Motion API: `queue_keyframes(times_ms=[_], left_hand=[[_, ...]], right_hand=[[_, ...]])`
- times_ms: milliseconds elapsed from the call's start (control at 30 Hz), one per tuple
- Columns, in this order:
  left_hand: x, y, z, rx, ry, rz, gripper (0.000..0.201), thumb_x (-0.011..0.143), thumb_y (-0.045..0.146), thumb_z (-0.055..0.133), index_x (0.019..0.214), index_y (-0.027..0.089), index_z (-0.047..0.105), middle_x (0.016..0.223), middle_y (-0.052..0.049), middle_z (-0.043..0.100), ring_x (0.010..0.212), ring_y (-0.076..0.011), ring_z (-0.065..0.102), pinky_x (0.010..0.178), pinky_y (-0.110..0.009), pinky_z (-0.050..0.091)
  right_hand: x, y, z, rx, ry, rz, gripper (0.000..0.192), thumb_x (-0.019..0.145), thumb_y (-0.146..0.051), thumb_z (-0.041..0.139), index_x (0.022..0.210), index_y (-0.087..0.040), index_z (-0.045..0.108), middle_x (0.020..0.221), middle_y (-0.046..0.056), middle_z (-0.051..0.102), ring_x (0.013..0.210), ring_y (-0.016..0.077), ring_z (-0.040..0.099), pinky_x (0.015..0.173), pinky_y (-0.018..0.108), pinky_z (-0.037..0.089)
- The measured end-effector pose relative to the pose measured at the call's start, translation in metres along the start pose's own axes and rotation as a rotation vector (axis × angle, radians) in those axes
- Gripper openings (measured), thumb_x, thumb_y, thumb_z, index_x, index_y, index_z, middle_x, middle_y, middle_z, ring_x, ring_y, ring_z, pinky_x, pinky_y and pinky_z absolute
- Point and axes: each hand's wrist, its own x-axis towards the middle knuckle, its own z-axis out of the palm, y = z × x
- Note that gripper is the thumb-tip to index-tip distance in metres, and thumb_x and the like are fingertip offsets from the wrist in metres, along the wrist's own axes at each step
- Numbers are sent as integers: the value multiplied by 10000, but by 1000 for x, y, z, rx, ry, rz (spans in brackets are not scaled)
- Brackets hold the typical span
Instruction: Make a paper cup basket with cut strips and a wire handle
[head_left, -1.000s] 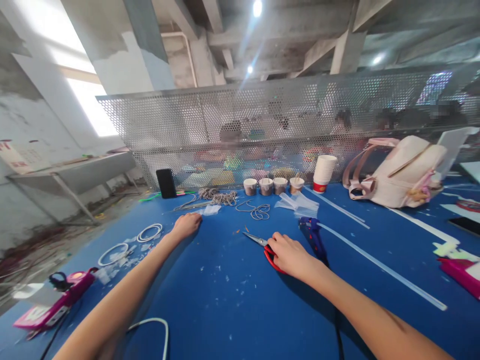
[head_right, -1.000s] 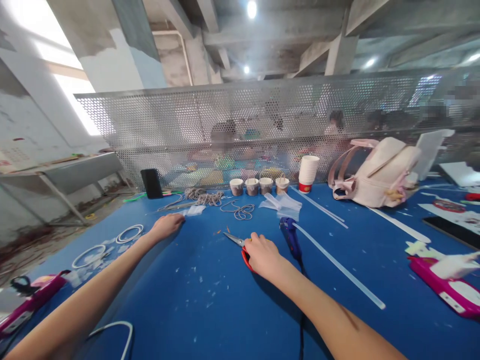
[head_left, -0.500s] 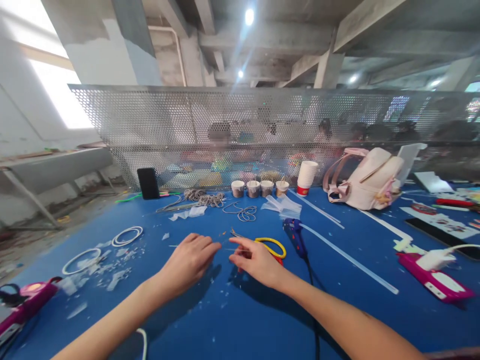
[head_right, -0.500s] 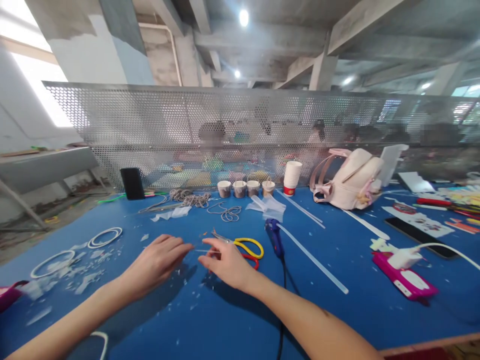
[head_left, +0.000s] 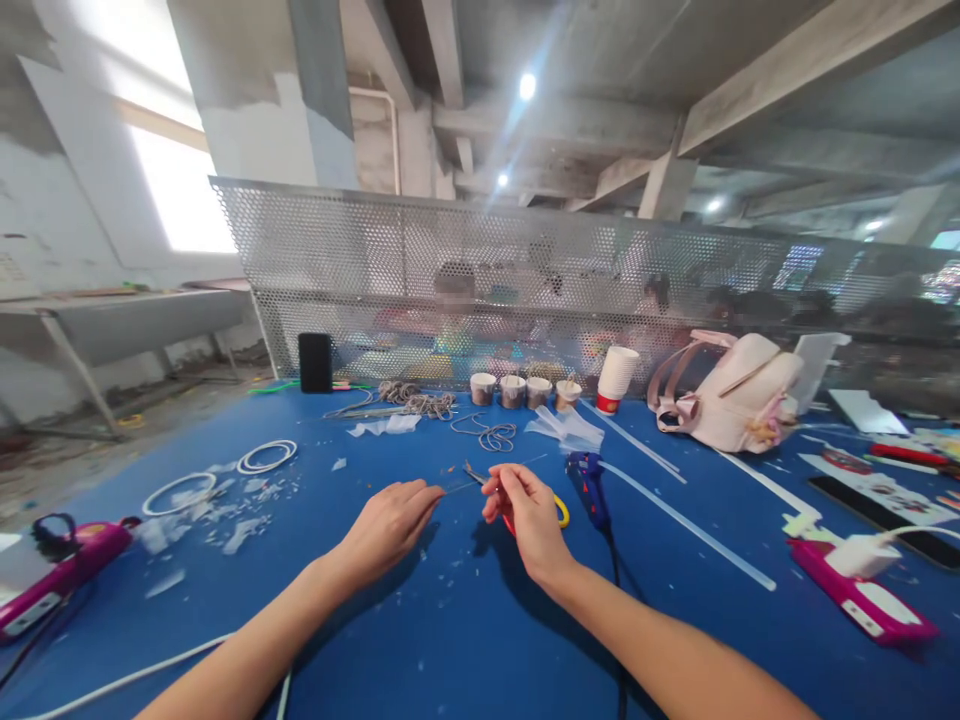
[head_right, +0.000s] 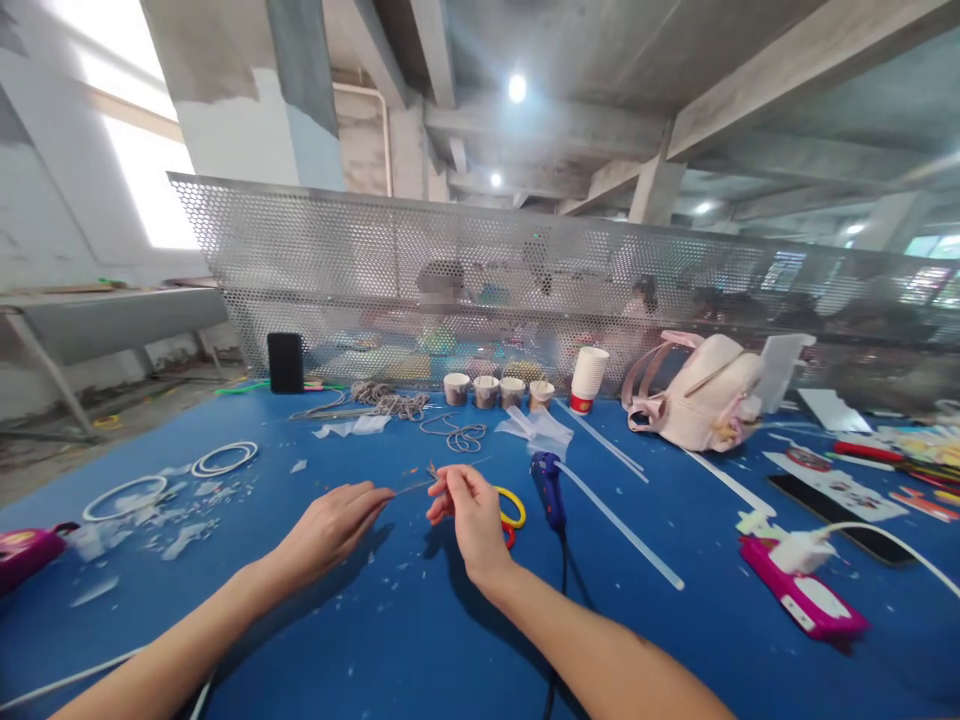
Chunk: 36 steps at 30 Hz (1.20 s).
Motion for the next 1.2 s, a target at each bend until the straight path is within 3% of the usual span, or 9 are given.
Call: queue_keyframes(times_ms=[200, 500, 667, 933, 1200], left_hand=[[-8, -11, 2, -48, -81, -45, 330, 953, 219, 269, 975, 176, 596, 737, -50, 649, 645, -160, 616, 565, -251, 441], [-10, -6, 5, -103, -175, -72, 338, 961, 246, 257, 952, 193, 590, 752, -47, 668, 648, -158, 621, 569, -248, 411], [-9, -4, 5, -97, -175, -77, 337, 963, 253, 262, 979, 184, 592, 760, -55, 674, 661, -174, 634, 578, -259, 415], [-7, -1, 4, -105, -107, -121, 361, 966, 348, 259, 1095, 196, 561, 966, -89, 710, 820, -206, 673, 687, -295, 485], [-6, -3, 3, -146, -132, -199, 309, 951, 292, 263, 984, 202, 557, 811, -55, 680, 698, -190, 647, 613, -281, 441]], right_hand=[[-1, 5, 0, 40, 28, 13, 359, 734, -521, 660, 813, -175, 607, 660, -11, 623, 469, 99, 559, 443, 225, 464], [-1, 12, -6, 35, 9, 52, 360, 709, -511, 694, 798, -174, 605, 655, -12, 631, 460, 95, 554, 436, 219, 455], [-5, 10, -3, -8, -26, 50, 372, 697, -514, 701, 784, -166, 606, 664, -3, 646, 442, 94, 551, 431, 222, 450], [2, 5, -9, -18, 10, -6, 342, 718, -502, 675, 801, -180, 591, 672, -16, 634, 456, 89, 553, 427, 209, 433], [-1, 5, -5, -44, -7, 1, 360, 687, -513, 685, 779, -178, 594, 648, -11, 636, 437, 96, 549, 416, 219, 431]])
